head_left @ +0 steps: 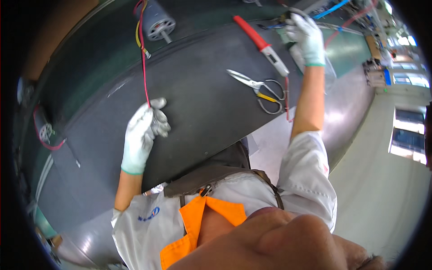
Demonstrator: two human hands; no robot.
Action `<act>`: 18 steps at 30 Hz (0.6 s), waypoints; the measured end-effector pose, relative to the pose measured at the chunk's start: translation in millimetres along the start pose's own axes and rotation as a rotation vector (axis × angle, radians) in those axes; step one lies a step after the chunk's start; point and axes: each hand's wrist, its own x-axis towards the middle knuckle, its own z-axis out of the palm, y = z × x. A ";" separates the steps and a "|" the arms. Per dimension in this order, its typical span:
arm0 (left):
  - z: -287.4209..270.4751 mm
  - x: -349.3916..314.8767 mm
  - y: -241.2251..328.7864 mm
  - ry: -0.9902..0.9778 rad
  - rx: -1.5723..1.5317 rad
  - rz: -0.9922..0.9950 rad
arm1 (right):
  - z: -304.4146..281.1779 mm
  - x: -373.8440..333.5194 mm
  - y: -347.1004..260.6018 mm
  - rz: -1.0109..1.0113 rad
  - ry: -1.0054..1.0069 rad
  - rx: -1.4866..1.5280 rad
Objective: The person assembles small electric motors by inserting wires into the motor housing and securing them with a zip tie. They use pliers to cut the zip ties and a multimeter to test the electrical connections of the motors. The process is repeated for multiple units on a workbench.
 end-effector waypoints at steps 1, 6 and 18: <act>11.2 0.1 1.2 -0.049 -0.016 -0.037 | 15.7 -5.5 -9.7 -0.029 -0.079 -0.161; 24.2 18.4 2.1 -0.150 0.028 -0.032 | 102.4 -80.8 -9.6 0.161 -0.660 -0.149; 42.3 26.2 3.3 -0.031 -0.119 0.188 | 132.1 -204.4 6.1 0.297 -0.743 0.183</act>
